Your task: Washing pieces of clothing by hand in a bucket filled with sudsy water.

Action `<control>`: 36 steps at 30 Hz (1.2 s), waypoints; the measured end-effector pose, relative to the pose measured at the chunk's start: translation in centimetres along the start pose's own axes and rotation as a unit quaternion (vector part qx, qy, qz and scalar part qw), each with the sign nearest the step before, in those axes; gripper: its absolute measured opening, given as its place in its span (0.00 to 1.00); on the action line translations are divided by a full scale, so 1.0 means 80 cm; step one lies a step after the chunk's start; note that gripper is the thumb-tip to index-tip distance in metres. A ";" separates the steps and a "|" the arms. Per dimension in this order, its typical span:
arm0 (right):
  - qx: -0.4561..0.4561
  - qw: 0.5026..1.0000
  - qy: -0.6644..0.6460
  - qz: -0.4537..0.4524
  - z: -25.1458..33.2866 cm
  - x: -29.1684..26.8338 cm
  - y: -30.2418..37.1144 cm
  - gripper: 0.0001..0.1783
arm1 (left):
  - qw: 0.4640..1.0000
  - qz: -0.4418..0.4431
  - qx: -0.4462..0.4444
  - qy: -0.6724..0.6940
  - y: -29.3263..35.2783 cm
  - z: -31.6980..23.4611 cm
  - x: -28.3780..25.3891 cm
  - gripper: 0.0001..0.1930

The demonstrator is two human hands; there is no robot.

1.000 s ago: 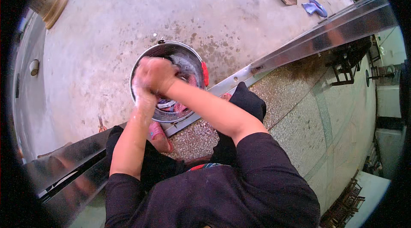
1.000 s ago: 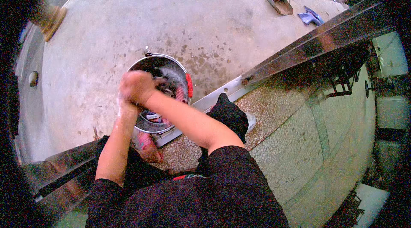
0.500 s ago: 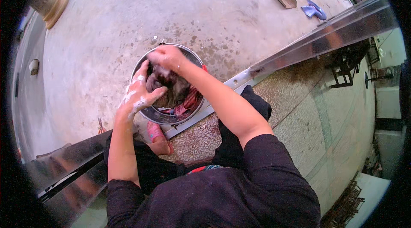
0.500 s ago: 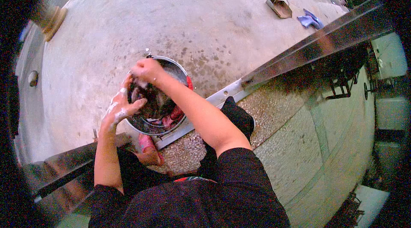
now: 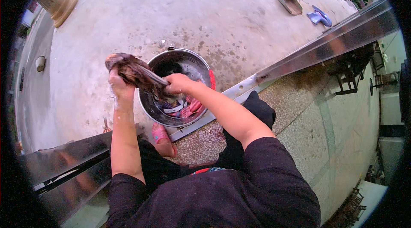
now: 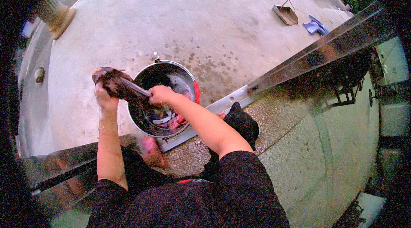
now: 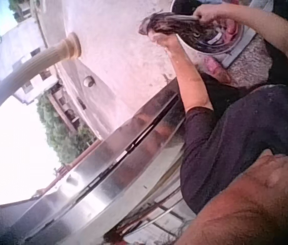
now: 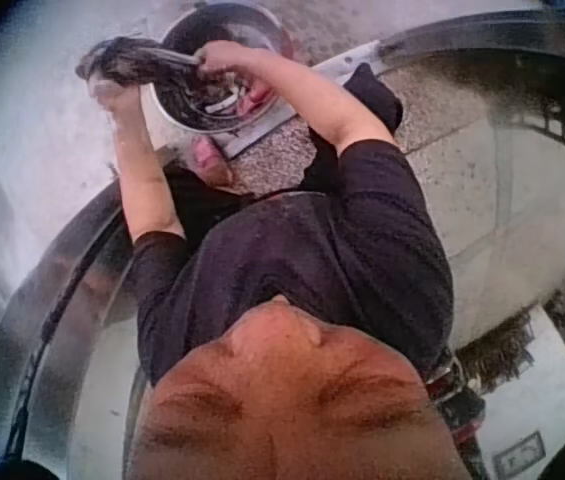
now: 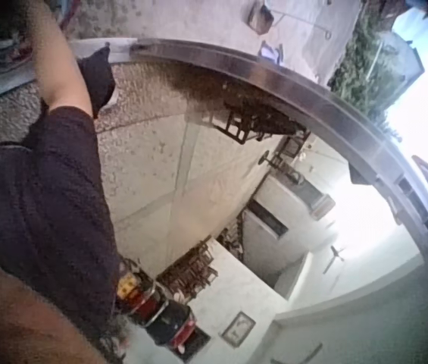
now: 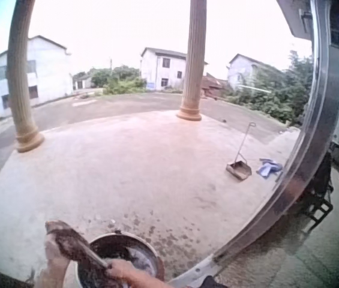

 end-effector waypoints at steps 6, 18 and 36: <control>-0.127 0.755 -0.621 -0.170 0.030 -0.157 0.019 0.19 | 0.989 -0.102 -0.106 0.034 0.017 0.036 -0.051 0.15; -0.071 0.915 0.186 -0.351 0.090 -0.094 0.026 0.09 | 0.960 -0.220 -0.149 -0.087 0.068 0.141 0.019 0.12; -0.057 0.973 -0.223 0.032 0.016 -0.070 0.003 0.16 | 0.993 -0.045 -0.049 0.095 0.017 -0.022 0.022 0.17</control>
Point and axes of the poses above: each hand's wrist, its own y-axis away from the middle knuckle, its own x-axis out of the palm, z = x × y, the point moved 9 cm from there along -y, towards the middle knuckle, and after that the axes turned 4 degrees about -x, right-handed, at the moved point
